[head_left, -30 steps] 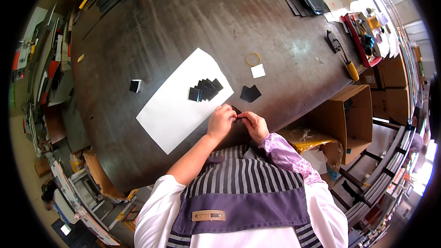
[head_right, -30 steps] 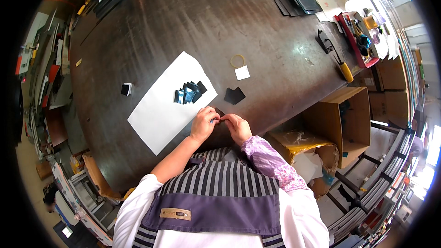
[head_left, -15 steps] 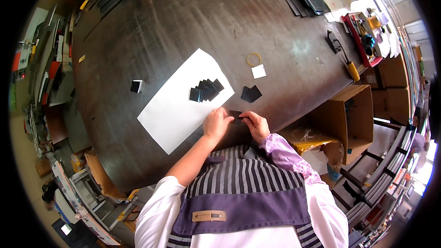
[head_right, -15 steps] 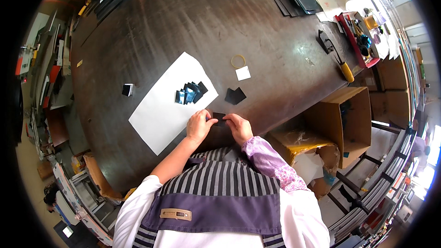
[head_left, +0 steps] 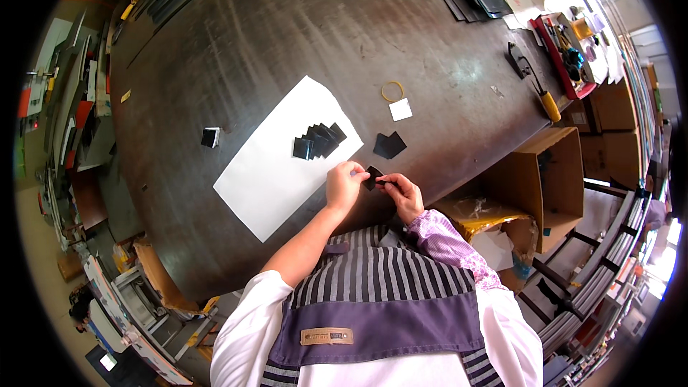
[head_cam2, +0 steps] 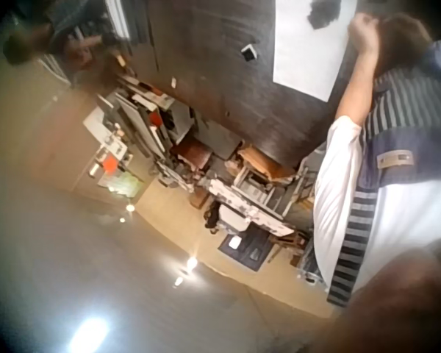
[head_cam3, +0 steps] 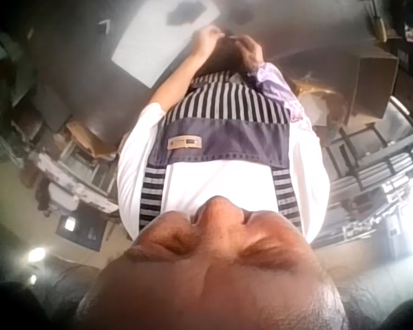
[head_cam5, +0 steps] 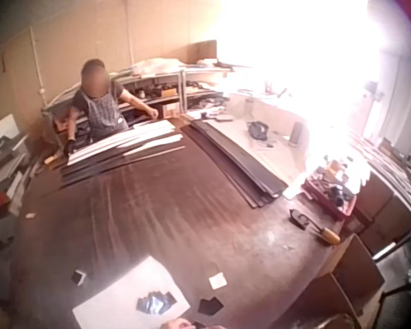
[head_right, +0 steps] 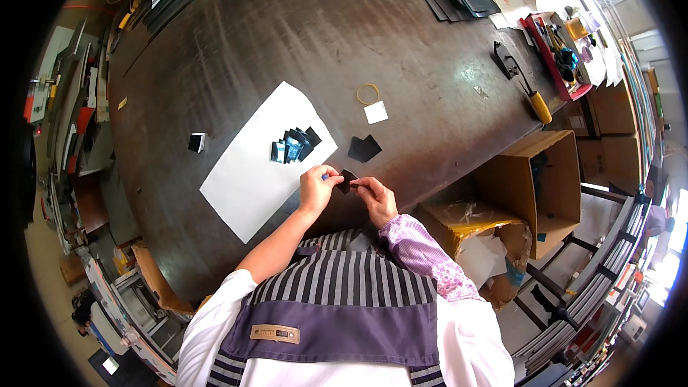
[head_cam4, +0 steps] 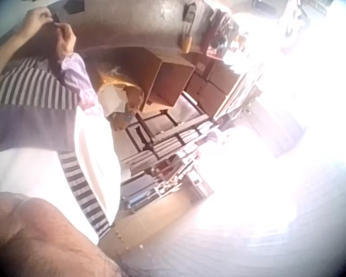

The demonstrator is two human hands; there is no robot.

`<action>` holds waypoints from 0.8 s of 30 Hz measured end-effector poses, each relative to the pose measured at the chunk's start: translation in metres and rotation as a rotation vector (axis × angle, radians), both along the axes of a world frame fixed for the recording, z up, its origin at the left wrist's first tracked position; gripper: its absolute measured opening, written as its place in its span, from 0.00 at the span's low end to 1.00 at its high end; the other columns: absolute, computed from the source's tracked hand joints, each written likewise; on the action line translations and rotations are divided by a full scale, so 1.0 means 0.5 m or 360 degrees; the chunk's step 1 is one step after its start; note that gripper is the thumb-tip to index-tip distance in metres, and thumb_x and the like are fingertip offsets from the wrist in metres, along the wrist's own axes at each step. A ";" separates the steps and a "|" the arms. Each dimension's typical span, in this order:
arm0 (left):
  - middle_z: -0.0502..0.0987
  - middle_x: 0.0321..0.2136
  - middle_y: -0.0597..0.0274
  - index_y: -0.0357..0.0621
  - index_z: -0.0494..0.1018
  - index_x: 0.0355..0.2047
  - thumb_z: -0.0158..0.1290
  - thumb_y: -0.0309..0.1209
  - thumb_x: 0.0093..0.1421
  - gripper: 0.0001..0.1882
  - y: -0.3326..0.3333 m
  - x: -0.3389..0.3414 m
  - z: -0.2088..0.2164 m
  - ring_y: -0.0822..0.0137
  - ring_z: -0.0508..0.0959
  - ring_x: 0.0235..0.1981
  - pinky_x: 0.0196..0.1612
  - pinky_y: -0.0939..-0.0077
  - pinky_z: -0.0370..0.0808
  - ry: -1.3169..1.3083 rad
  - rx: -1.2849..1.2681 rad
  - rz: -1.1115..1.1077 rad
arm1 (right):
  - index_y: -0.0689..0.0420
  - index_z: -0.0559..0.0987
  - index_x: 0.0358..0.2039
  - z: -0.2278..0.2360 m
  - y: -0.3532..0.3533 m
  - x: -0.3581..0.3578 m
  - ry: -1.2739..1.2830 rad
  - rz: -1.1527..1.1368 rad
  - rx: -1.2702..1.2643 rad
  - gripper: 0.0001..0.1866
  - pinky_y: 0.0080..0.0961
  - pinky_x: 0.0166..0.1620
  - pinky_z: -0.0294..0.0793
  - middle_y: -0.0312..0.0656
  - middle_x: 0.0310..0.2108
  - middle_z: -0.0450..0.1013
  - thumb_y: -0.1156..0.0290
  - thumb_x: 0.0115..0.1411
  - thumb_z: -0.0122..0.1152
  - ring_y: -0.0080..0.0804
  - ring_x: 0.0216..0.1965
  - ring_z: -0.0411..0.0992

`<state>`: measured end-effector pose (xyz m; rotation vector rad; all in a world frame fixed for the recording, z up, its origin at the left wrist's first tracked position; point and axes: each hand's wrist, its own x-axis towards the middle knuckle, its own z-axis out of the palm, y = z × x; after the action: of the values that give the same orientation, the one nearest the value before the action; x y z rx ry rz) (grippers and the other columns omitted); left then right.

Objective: The person retrieves a white sheet of paper and small black square pieces from a box. They place the paper on a workbench and peel the backing off the black squares, arranging them in a pattern on the white paper.

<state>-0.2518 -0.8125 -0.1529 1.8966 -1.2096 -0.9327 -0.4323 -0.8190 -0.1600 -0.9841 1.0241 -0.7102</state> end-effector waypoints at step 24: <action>0.78 0.26 0.51 0.39 0.76 0.23 0.66 0.31 0.47 0.11 0.013 0.009 0.008 0.49 0.78 0.29 0.33 0.61 0.74 -0.0188 0.0010 -0.0121 | 0.63 0.78 0.43 -0.003 0.003 0.007 0.0223 0.0076 -0.0239 0.09 0.21 0.47 0.73 0.41 0.37 0.78 0.81 0.64 0.53 0.26 0.42 0.76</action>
<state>-0.2474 -0.8058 -0.1490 1.9460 -1.3581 -0.8752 -0.4287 -0.8175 -0.1618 -1.1982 1.0772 -0.6937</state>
